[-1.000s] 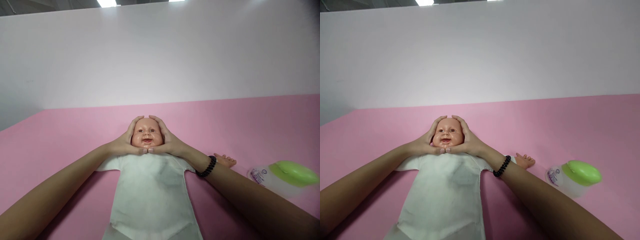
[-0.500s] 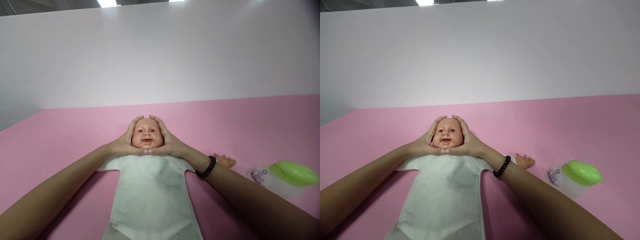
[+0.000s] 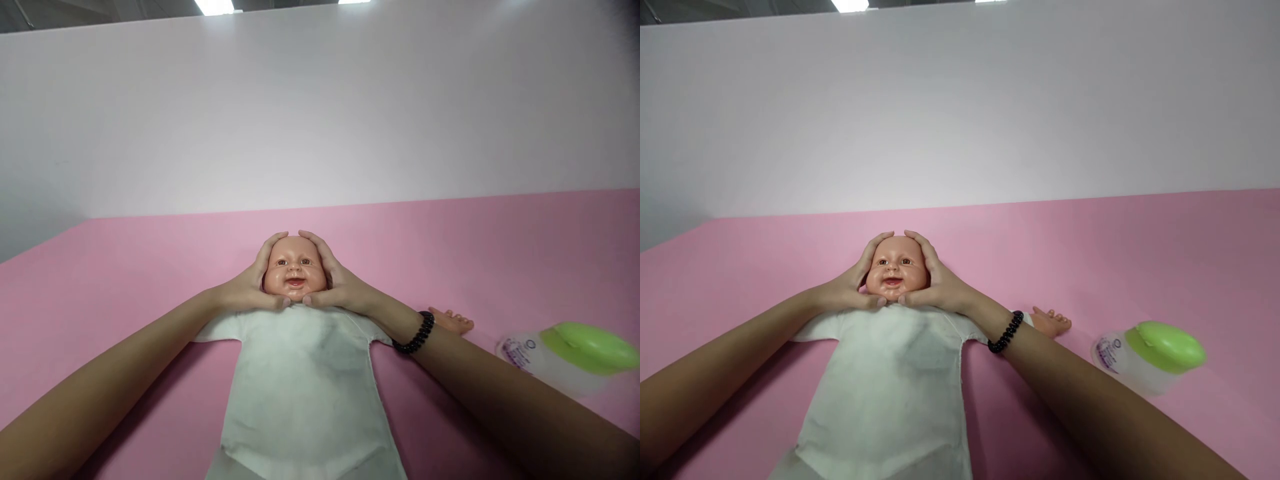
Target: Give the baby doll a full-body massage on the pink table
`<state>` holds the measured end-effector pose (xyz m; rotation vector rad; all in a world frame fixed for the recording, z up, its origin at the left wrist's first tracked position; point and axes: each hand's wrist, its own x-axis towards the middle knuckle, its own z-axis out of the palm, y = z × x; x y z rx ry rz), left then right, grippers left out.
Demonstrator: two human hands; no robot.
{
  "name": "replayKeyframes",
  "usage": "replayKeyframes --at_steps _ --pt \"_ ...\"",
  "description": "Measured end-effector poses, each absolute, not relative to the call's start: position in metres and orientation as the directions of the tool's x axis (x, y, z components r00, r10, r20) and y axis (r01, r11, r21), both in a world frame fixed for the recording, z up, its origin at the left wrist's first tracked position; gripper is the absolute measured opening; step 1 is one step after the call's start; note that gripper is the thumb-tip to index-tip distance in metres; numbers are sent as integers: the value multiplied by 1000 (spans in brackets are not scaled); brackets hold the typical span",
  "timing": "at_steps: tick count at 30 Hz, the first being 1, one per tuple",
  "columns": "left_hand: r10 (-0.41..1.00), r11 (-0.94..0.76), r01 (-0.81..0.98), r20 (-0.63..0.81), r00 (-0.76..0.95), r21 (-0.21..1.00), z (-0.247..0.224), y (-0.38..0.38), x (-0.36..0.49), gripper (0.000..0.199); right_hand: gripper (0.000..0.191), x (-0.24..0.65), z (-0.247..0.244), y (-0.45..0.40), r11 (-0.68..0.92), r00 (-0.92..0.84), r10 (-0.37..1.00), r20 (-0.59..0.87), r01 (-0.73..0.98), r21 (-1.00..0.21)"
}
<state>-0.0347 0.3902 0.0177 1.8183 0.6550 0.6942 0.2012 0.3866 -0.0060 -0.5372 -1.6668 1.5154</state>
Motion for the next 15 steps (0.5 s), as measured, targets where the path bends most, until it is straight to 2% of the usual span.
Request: replayKeyframes --at_steps 8,15 --pt "718 -296 65 177 674 953 15 389 -32 127 120 201 -4 384 211 -557 793 247 -130 -969" --pt "731 -293 71 175 660 953 14 389 -31 125 117 199 -3 383 220 -550 797 248 -117 -968"
